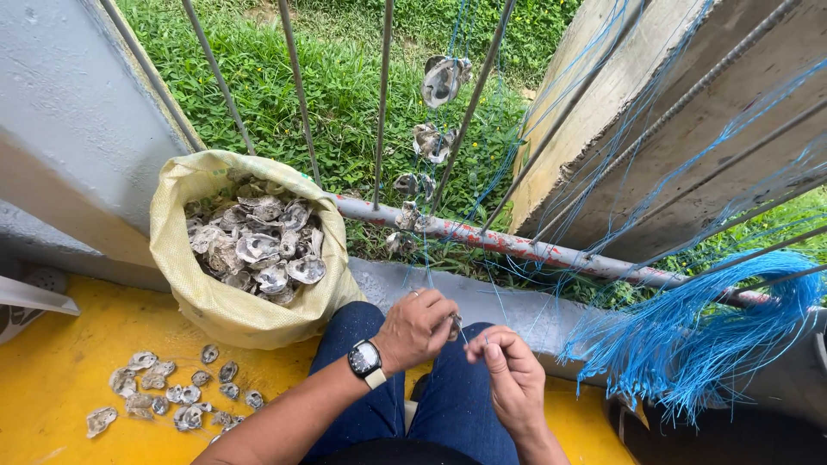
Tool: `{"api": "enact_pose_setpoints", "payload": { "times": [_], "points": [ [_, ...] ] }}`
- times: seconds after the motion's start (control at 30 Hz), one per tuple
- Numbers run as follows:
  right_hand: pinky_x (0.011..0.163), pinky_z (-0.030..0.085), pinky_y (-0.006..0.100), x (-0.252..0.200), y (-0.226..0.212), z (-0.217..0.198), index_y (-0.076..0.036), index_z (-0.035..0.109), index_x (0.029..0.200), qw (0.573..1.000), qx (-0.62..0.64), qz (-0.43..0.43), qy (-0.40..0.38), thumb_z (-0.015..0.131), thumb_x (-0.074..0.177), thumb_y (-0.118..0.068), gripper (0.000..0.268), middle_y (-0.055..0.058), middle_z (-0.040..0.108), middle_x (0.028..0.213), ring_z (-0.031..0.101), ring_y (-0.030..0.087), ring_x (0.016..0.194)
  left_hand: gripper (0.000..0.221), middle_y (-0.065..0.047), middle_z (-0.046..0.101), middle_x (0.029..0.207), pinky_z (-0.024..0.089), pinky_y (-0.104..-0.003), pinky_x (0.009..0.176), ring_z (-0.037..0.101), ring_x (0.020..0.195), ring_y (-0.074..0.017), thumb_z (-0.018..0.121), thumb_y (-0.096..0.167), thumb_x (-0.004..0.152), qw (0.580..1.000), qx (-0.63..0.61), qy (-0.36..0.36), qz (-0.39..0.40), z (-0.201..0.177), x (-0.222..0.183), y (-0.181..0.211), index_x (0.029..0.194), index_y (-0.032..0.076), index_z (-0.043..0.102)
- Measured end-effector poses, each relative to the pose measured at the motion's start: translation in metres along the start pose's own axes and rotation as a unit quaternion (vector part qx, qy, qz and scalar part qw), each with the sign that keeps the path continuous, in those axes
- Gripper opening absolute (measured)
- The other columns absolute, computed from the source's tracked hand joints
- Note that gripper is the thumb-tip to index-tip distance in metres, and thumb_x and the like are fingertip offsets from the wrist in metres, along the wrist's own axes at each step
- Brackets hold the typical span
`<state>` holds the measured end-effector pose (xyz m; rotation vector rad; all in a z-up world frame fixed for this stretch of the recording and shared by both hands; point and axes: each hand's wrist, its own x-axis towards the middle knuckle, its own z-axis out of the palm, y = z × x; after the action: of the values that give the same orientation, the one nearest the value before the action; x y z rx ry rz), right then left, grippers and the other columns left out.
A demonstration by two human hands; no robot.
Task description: Stringing oyster shells onto a blue plastic line for aquaculture spat collection.
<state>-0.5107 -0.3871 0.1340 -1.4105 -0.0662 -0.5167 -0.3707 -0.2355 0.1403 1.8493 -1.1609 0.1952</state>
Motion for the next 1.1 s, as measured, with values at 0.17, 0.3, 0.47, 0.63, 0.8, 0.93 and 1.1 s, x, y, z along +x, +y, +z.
{"api": "enact_pose_setpoints", "payload": {
  "times": [0.17,0.3,0.47,0.63,0.8,0.93,1.1],
  "points": [
    [0.071,0.046,0.028,-0.025,0.038,-0.036,0.004,0.065,0.105,0.985,-0.005,0.146,0.091,0.057,0.106,-0.01,0.016,0.009,0.06,0.094,0.053,0.011,0.075,0.014,-0.009,0.06,0.089,0.054,-0.038,0.07,0.063,0.08,-0.026,0.065,0.003,0.088,0.995,0.084,-0.015,0.06,0.007,0.01,-0.025,0.102,0.005,0.063],
    [0.062,0.038,0.023,-0.032,0.052,-0.045,0.004,0.066,0.106,0.955,-0.11,0.233,0.15,0.073,0.096,-0.011,0.019,0.002,0.058,0.083,0.047,0.006,0.069,0.018,-0.01,0.057,0.09,0.054,-0.036,0.069,0.063,0.081,-0.0251,0.063,0.001,0.088,0.981,0.166,-0.041,0.088,0.005,0.016,-0.041,0.105,0.005,0.064],
    [0.062,0.049,0.023,-0.039,0.053,-0.042,-0.001,0.075,0.103,0.904,-0.329,0.269,0.051,0.079,0.084,-0.017,0.025,-0.003,0.067,0.081,0.055,0.006,0.065,0.026,-0.011,0.059,0.096,0.055,-0.036,0.074,0.064,0.087,-0.0263,0.063,0.0,0.086,0.982,0.151,0.022,0.111,0.005,0.025,-0.049,0.112,0.002,0.064],
    [0.063,0.05,0.023,-0.043,0.049,-0.031,-0.001,0.079,0.098,0.91,-0.257,0.325,0.018,0.076,0.088,-0.018,0.02,0.0,0.07,0.075,0.06,0.006,0.07,0.028,-0.014,0.063,0.106,0.058,-0.035,0.08,0.067,0.094,-0.0275,0.067,0.0,0.087,0.98,0.147,0.072,0.115,0.01,0.027,-0.055,0.115,-0.003,0.064],
    [0.064,0.052,0.024,-0.042,0.04,-0.02,-0.001,0.078,0.095,0.921,-0.196,0.334,-0.05,0.076,0.089,-0.02,0.02,0.001,0.071,0.074,0.064,0.008,0.07,0.031,-0.015,0.066,0.106,0.058,-0.035,0.079,0.068,0.093,-0.0282,0.071,-0.001,0.085,0.975,0.158,0.112,0.108,-0.003,0.035,-0.056,0.115,-0.005,0.067],
    [0.062,0.05,0.024,-0.038,0.026,-0.013,-0.001,0.08,0.094,0.908,-0.21,0.359,-0.05,0.076,0.089,-0.02,0.021,0.002,0.071,0.072,0.062,0.008,0.068,0.032,-0.014,0.067,0.107,0.058,-0.035,0.079,0.068,0.093,-0.028,0.071,-0.002,0.085,0.974,0.163,0.12,0.102,-0.007,0.037,-0.059,0.117,-0.005,0.067],
    [0.063,0.052,0.024,-0.039,0.029,-0.016,-0.001,0.079,0.095,0.913,-0.173,0.362,-0.068,0.076,0.089,-0.019,0.02,0.002,0.072,0.073,0.064,0.008,0.069,0.035,-0.014,0.067,0.106,0.058,-0.035,0.08,0.068,0.092,-0.0276,0.071,-0.002,0.082,0.97,0.181,0.126,0.106,-0.012,0.039,-0.056,0.117,-0.005,0.068]
  ]
}}
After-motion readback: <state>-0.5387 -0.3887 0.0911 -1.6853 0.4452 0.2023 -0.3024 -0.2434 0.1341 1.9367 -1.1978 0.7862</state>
